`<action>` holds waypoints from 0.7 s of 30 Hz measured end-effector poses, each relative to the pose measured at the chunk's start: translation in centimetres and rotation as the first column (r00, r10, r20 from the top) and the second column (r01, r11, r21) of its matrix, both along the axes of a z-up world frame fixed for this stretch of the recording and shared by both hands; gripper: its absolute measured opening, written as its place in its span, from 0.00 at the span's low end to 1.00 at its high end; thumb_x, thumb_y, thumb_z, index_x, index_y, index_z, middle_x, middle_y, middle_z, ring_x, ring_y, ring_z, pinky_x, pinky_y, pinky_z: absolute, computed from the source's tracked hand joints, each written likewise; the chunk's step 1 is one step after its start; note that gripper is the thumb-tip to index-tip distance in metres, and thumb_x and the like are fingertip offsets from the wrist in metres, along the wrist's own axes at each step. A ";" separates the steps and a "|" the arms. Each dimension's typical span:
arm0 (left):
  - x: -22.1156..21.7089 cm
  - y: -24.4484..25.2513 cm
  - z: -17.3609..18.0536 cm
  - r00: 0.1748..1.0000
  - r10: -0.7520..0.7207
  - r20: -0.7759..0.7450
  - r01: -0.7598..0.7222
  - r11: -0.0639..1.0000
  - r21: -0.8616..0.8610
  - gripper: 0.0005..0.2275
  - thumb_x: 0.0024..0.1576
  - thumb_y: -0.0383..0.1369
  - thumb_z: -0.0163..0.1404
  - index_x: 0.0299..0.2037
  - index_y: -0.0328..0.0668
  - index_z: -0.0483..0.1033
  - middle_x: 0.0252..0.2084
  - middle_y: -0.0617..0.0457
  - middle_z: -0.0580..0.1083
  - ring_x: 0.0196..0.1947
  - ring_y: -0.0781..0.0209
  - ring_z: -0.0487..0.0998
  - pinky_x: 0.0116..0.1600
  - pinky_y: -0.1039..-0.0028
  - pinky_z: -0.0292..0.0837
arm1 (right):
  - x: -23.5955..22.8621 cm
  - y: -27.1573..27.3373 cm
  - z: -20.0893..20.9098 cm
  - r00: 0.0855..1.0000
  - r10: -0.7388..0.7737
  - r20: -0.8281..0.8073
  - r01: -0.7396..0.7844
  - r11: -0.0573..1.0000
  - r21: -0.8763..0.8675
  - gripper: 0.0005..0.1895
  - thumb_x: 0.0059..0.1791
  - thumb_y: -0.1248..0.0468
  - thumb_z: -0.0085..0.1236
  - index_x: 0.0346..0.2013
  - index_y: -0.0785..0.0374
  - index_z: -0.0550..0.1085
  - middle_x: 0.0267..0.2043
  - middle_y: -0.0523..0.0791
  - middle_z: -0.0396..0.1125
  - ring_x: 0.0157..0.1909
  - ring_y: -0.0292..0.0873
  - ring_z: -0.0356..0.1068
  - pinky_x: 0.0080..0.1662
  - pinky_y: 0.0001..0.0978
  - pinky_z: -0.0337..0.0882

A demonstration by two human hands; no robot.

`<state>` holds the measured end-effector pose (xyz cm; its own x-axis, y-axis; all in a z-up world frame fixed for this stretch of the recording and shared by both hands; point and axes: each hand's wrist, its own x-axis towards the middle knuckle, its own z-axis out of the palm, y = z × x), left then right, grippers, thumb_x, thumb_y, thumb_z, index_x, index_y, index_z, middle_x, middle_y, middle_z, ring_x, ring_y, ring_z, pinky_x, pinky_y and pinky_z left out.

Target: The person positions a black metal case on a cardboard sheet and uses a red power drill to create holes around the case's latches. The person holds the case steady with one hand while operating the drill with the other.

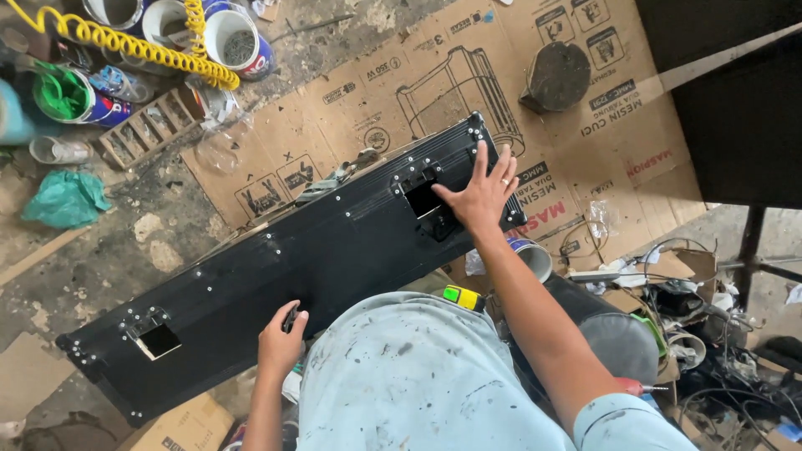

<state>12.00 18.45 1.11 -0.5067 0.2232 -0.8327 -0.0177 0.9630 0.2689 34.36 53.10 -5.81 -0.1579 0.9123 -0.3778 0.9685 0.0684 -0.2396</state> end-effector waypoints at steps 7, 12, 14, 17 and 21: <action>0.2 0.1 0.1 1.000 0.012 -0.013 -0.012 1.000 -0.022 0.21 0.61 0.46 0.45 0.63 0.55 0.75 0.61 0.52 0.76 0.62 0.52 0.74 0.62 0.60 0.70 | 0.7 0.4 -2.2 0.998 -0.032 -0.053 0.038 0.991 0.127 0.57 0.36 0.34 0.72 0.68 0.48 0.51 0.69 0.60 0.50 0.69 0.63 0.53 0.64 0.60 0.51; -0.1 -0.9 -0.9 0.999 0.006 -0.049 -0.005 1.000 0.018 0.21 0.60 0.45 0.45 0.62 0.53 0.76 0.62 0.54 0.76 0.63 0.53 0.74 0.64 0.61 0.69 | 0.8 0.5 -3.4 0.997 -0.029 -0.075 0.041 0.985 0.166 0.54 0.35 0.35 0.75 0.63 0.52 0.56 0.67 0.59 0.53 0.66 0.63 0.56 0.63 0.61 0.54; 0.1 -1.2 -0.5 0.998 0.004 -0.070 -0.001 0.999 0.035 0.21 0.60 0.45 0.46 0.61 0.52 0.77 0.61 0.53 0.76 0.62 0.52 0.75 0.64 0.61 0.68 | 1.0 0.4 -2.8 0.997 -0.022 -0.074 0.036 0.982 0.185 0.53 0.34 0.35 0.75 0.62 0.53 0.58 0.66 0.59 0.53 0.65 0.62 0.56 0.62 0.60 0.54; -0.1 -1.3 -0.5 0.996 0.069 -0.059 -0.068 0.998 0.017 0.21 0.61 0.45 0.45 0.63 0.52 0.75 0.65 0.52 0.73 0.66 0.50 0.71 0.67 0.58 0.66 | 0.2 0.9 -0.8 0.994 -0.044 -0.097 0.054 0.993 0.104 0.54 0.36 0.37 0.74 0.65 0.50 0.55 0.67 0.57 0.51 0.66 0.63 0.54 0.63 0.62 0.53; 0.3 -2.3 -1.4 0.994 0.060 -0.095 -0.054 0.997 0.061 0.20 0.61 0.45 0.48 0.61 0.53 0.77 0.61 0.46 0.76 0.63 0.44 0.74 0.65 0.57 0.68 | 0.9 -0.2 -0.2 0.995 -0.022 -0.095 0.029 0.997 0.076 0.58 0.37 0.35 0.72 0.72 0.48 0.52 0.70 0.58 0.47 0.69 0.67 0.52 0.65 0.67 0.52</action>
